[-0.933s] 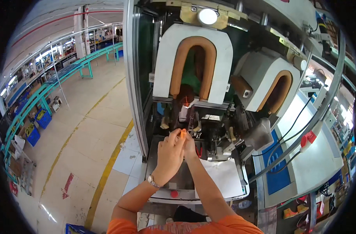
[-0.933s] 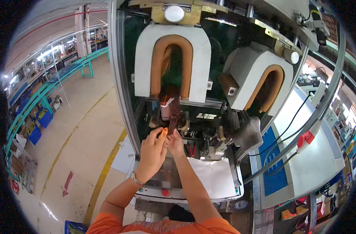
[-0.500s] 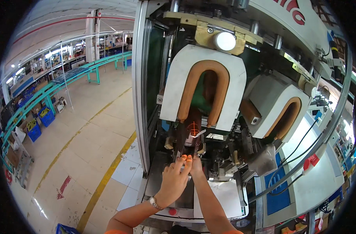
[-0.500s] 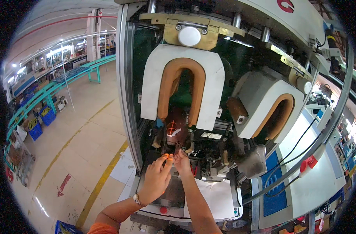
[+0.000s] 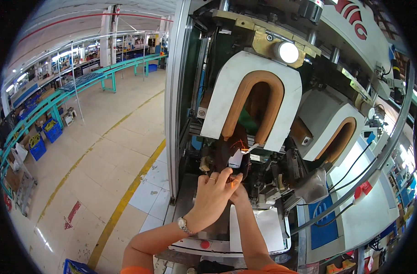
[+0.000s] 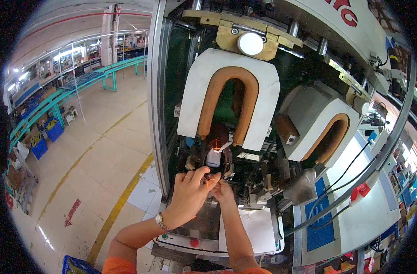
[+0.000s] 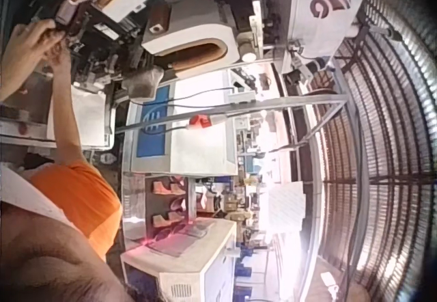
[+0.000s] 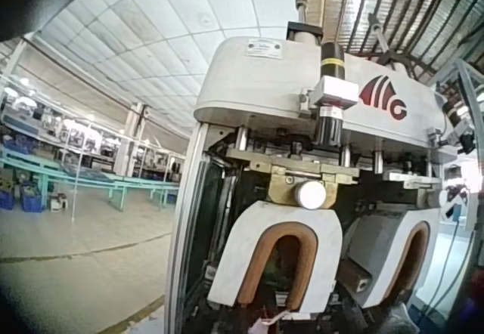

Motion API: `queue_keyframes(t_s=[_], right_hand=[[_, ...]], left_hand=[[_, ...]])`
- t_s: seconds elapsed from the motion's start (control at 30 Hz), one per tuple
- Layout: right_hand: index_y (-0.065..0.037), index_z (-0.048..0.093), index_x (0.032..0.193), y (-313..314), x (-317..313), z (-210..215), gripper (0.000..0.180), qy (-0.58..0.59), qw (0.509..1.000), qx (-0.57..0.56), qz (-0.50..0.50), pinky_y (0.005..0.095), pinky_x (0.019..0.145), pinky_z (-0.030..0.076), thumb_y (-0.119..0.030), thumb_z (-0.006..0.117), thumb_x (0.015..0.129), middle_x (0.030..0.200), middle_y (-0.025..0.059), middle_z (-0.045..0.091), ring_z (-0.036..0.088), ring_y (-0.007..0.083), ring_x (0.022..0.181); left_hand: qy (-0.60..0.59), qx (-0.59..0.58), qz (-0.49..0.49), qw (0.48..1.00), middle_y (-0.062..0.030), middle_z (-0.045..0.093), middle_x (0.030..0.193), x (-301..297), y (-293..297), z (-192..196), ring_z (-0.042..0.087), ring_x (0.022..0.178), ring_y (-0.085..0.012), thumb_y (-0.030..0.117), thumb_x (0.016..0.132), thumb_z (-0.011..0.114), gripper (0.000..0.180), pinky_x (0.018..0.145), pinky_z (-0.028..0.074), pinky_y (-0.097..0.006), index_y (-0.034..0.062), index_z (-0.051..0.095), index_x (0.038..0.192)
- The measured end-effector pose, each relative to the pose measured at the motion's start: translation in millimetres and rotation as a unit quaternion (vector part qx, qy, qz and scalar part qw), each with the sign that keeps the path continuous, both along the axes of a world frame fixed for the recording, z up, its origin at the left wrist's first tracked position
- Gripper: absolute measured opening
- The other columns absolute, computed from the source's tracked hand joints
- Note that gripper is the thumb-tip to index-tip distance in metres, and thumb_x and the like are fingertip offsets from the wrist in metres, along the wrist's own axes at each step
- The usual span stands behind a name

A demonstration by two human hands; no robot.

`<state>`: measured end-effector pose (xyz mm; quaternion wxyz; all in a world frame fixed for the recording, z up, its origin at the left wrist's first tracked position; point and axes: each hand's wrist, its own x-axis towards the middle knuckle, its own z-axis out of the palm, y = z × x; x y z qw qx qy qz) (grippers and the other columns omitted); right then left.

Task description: The person repeatedly picks up brown shoe uppers from a nearby table and places them into a shoe assembly machine. They align the shoe uppers onto the machine's molds and press a button to operate the machine. The person then removes the processed shoes and places them back on the table, repeating this cycle for multiple units.

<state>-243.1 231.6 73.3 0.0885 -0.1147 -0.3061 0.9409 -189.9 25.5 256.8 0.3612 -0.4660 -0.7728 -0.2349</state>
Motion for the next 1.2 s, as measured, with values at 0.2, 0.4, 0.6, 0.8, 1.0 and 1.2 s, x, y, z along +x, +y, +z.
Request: queue_keyframes(t_s=[0.2,0.4,0.6,0.8,1.0,1.2], right_hand=[[0.003,0.052,0.089,-27,21,49,0.025,0.101,0.991,-0.054,0.075,0.0341,0.066,0.053,-0.02,0.04,0.09,0.088,0.0144,0.058,0.06,0.0233,0.079],[0.004,0.051,0.096,-21,-2,-2,0.029,0.07,0.996,-0.05,0.025,0.0334,0.067,0.052,-0.021,0.038,0.091,0.089,0.014,0.058,0.059,0.0237,0.079],[-0.009,0.05,0.099,-47,0,-3,0.025,0.073,0.994,-0.067,0.053,0.0361,0.079,0.048,-0.025,0.032,0.093,0.093,0.0068,0.058,0.057,0.0208,0.086],[-0.01,0.05,0.094,-17,-16,-32,0.021,0.054,0.996,-0.063,0.012,0.0361,0.071,0.047,-0.025,0.034,0.092,0.085,0.0045,0.056,0.055,0.0194,0.077],[-0.011,0.05,0.092,-4,-26,-59,0.018,0.018,0.999,0.023,-0.044,0.0373,0.07,0.047,-0.023,0.037,0.091,0.08,0.004,0.055,0.054,0.0207,0.075],[-0.012,0.051,0.096,-25,-16,-23,0.015,0.025,0.998,-0.03,-0.041,0.0418,0.073,0.047,-0.019,0.039,0.09,0.078,0.0035,0.055,0.055,0.021,0.075]], left_hand=[[-0.038,0.01,0.019,0.999,-0.0055,0.044,0.106,7,7,-13,0.048,0.081,-0.0193,0.01,0.071,0.054,0.042,0.068,0.034,-0.034,0.016,0.053,0.113],[-0.058,0.014,-0.008,0.998,-0.0051,0.044,0.107,6,3,-10,0.047,0.08,-0.0193,0.012,0.07,0.056,0.039,0.067,0.034,-0.035,0.0146,0.055,0.109],[-0.105,-0.031,-0.025,0.994,-0.0075,0.044,0.107,1,-17,3,0.048,0.083,-0.0231,0.011,0.073,0.058,0.034,0.068,0.036,-0.036,0.0126,0.055,0.107],[-0.041,-0.095,0.037,0.994,-0.0092,0.041,0.115,13,-6,-10,0.048,0.082,-0.0215,0.012,0.071,0.061,0.045,0.068,0.037,-0.035,0.0103,0.049,0.114],[-0.04,-0.122,0.062,0.99,-0.0101,0.039,0.119,18,-6,-12,0.051,0.076,-0.0202,0.012,0.069,0.062,0.056,0.067,0.039,-0.034,0.0088,0.042,0.121],[-0.056,-0.129,0.089,0.986,-0.0105,0.038,0.119,21,-6,-13,0.052,0.075,-0.0205,0.011,0.067,0.063,0.062,0.066,0.04,-0.034,0.0099,0.038,0.124]])
